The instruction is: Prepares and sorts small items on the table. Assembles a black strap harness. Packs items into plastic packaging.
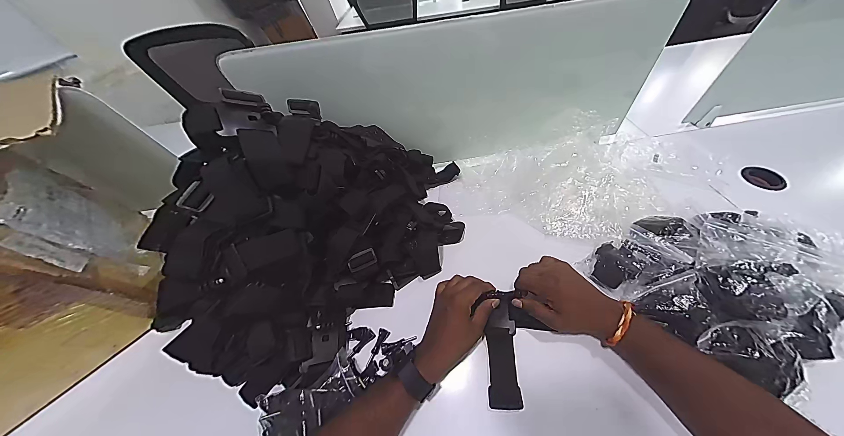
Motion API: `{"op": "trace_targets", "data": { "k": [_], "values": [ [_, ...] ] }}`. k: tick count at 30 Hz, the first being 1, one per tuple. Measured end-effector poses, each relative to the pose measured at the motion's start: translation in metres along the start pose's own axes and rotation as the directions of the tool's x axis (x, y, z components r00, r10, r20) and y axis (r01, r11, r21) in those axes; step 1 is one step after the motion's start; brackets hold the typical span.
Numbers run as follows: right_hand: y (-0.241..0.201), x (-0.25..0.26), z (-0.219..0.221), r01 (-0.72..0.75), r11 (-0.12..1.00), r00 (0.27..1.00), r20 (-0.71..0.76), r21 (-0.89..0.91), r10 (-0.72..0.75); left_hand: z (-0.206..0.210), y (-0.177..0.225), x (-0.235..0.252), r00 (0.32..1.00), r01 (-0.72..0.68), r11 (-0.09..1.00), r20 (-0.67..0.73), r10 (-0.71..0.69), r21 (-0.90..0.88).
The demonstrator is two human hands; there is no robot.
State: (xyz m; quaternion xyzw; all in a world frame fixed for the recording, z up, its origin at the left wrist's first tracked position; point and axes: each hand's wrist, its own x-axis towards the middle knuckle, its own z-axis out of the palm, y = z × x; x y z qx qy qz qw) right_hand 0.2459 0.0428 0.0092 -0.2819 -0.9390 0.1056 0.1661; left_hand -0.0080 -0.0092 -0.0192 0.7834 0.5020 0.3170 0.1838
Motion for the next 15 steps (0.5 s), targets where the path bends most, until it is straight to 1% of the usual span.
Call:
{"op": "trace_targets", "data": {
  "k": [3, 9, 11, 15],
  "values": [
    [-0.0011, 0.0004, -0.0005, -0.003, 1.0, 1.0, 0.018, -0.013, 0.003, -0.0002, 0.0003, 0.0003, 1.0, 0.004, 1.0, 0.011, -0.004, 0.002],
    [-0.0045, 0.0046, 0.0016, 0.029, 0.991, 0.999, 0.025, -0.132, -0.026, -0.0009, 0.0013, 0.0001, 1.0, -0.003, 1.0, 0.012, 0.003, -0.003],
    [-0.0063, 0.0046, 0.0029, -0.015, 0.997, 0.999, 0.032, -0.079, 0.017, -0.0011, 0.0008, 0.0, 1.0, -0.002, 1.0, 0.019, 0.002, -0.006],
    [-0.01, 0.0037, 0.0045, -0.161, 0.978, 0.986, 0.055, 0.133, 0.155, -0.0007, 0.0023, -0.0001, 1.0, -0.01, 1.0, 0.011, 0.01, 0.017]
  ]
}}
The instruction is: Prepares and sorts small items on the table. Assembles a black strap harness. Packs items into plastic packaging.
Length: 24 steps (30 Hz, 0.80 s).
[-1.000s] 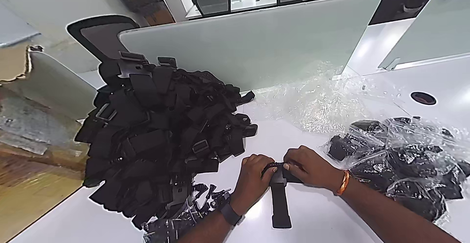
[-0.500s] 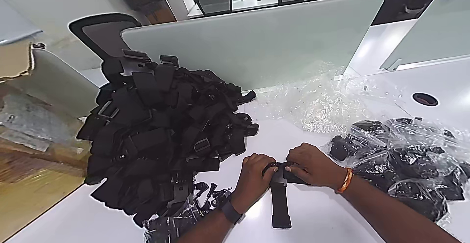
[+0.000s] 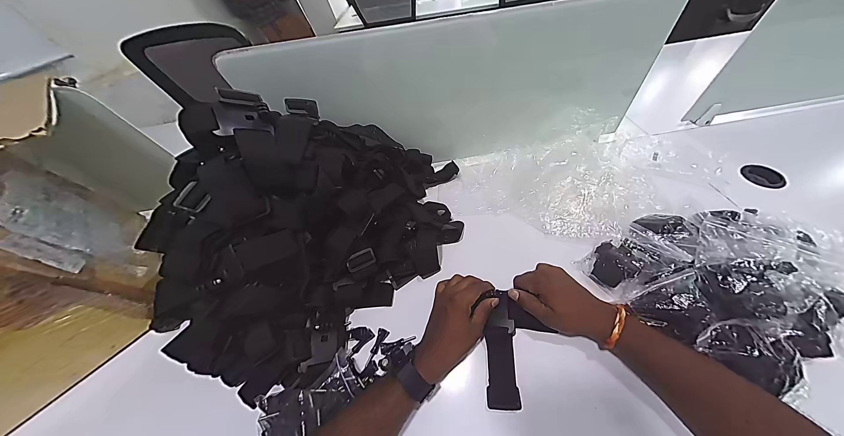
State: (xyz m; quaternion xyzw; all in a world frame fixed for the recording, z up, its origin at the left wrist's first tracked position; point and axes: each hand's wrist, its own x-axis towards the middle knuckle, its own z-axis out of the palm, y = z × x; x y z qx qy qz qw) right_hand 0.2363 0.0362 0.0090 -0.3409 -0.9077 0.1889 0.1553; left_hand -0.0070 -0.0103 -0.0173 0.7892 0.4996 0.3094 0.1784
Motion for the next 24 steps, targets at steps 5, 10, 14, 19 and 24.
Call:
{"op": "trace_targets", "data": {
  "k": [5, 10, 14, 19, 24],
  "values": [
    [-0.004, 0.0, 0.001, -0.049, 0.998, 0.999, -0.019, 0.05, 0.05, 0.001, 0.002, -0.002, 0.999, -0.039, 0.996, -0.028, 0.042, 0.081],
    [-0.004, -0.005, -0.004, -0.091, 0.995, 0.995, -0.05, -0.048, 0.089, 0.001, 0.002, -0.002, 0.998, -0.062, 0.994, -0.016, 0.064, 0.091],
    [-0.017, -0.003, -0.005, -0.196, 0.978, 0.978, 0.058, -0.068, 0.2, 0.0, 0.003, -0.002, 0.996, -0.081, 0.992, -0.021, 0.083, 0.097],
    [-0.021, -0.003, -0.001, -0.207, 0.978, 0.968, 0.134, -0.036, 0.21, 0.002, 0.003, -0.004, 0.994, -0.104, 0.99, -0.025, 0.107, 0.097],
    [-0.027, -0.002, -0.004, -0.251, 0.968, 0.951, 0.185, -0.006, 0.248, -0.002, 0.008, -0.004, 0.992, -0.118, 0.989, 0.052, 0.113, 0.091]
  ]
}}
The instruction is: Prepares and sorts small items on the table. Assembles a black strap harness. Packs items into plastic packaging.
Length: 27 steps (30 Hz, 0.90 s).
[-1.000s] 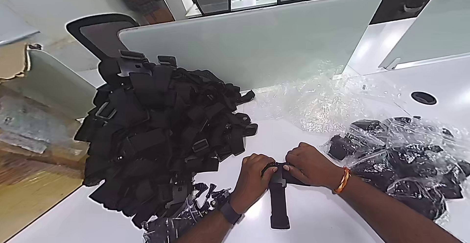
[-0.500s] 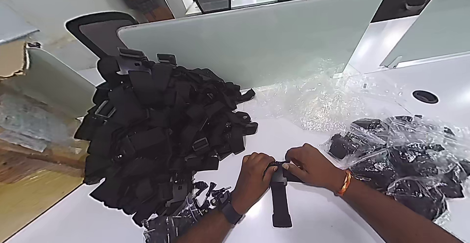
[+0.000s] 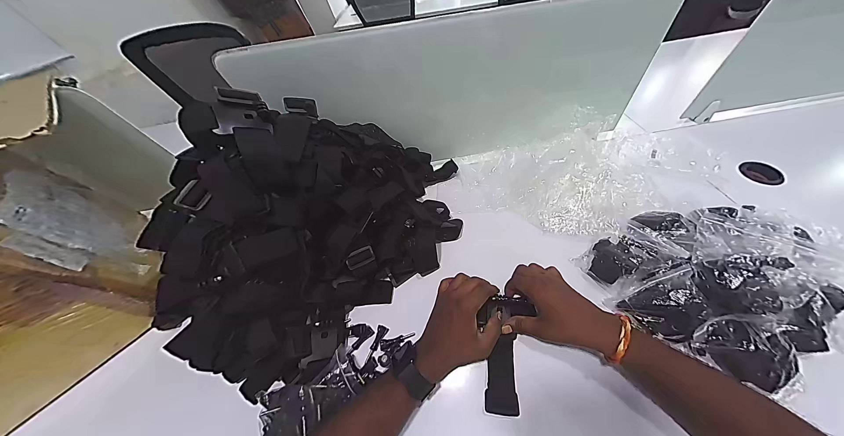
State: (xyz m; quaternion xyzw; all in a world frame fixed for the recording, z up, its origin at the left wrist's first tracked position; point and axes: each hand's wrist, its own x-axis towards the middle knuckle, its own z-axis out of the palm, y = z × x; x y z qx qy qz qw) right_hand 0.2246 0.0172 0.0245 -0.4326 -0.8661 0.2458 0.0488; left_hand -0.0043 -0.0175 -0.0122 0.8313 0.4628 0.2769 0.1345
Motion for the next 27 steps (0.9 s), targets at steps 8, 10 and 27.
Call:
{"op": "trace_targets", "data": {
  "k": [8, 10, 27],
  "values": [
    [-0.01, -0.008, -0.01, -0.033, 0.998, 0.995, 0.099, 0.057, 0.028, 0.002, 0.003, -0.001, 0.994, -0.084, 0.996, -0.066, 0.083, -0.013],
    [-0.013, -0.01, -0.011, -0.033, 0.995, 0.995, 0.096, 0.097, 0.023, 0.002, 0.003, -0.001, 0.982, -0.136, 0.989, -0.137, 0.128, -0.05],
    [0.015, 0.003, 0.009, 0.39, 0.91, 0.672, -0.633, -0.14, -0.385, -0.001, 0.002, 0.003, 0.881, 0.046, 0.994, -0.464, -0.088, -0.101]
  ]
}}
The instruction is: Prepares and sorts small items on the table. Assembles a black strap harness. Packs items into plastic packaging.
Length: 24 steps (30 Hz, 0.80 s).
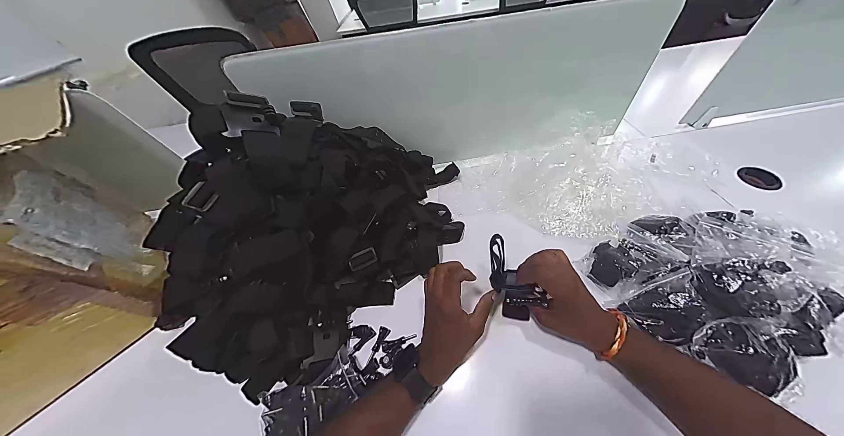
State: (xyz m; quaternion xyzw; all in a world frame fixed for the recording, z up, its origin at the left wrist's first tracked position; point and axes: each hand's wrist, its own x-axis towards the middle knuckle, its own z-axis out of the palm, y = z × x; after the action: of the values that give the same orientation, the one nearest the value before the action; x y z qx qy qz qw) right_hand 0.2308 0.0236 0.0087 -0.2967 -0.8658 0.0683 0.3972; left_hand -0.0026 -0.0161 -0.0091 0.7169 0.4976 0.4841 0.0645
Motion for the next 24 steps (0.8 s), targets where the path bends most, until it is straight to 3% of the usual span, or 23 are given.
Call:
{"op": "trace_targets", "data": {
  "k": [4, 9, 17, 20, 24],
  "values": [
    [0.0, 0.0, -0.002, 0.156, 0.985, 0.987, -0.017, -0.079, -0.157, 0.003, -0.004, -0.003, 0.994, 0.007, 0.988, 0.108, 0.01, -0.153],
    [-0.003, 0.001, -0.003, 0.235, 0.968, 0.972, 0.012, -0.085, -0.235, 0.005, -0.006, 0.002, 0.988, 0.054, 0.959, 0.153, -0.011, -0.277],
    [-0.01, 0.0, 0.002, 0.284, 0.957, 0.957, 0.077, -0.057, -0.279, 0.004, -0.002, 0.002, 0.968, -0.006, 0.907, 0.226, 0.111, -0.421],
    [-0.011, 0.002, 0.002, 0.293, 0.954, 0.948, 0.153, -0.064, -0.28, 0.004, -0.001, 0.0, 0.97, 0.153, 0.905, 0.236, -0.061, -0.397],
    [-0.011, 0.002, 0.002, 0.32, 0.943, 0.934, 0.195, -0.09, -0.298, 0.002, 0.002, 0.004, 0.904, 0.415, 0.827, 0.273, -0.328, -0.38]
  ]
}}
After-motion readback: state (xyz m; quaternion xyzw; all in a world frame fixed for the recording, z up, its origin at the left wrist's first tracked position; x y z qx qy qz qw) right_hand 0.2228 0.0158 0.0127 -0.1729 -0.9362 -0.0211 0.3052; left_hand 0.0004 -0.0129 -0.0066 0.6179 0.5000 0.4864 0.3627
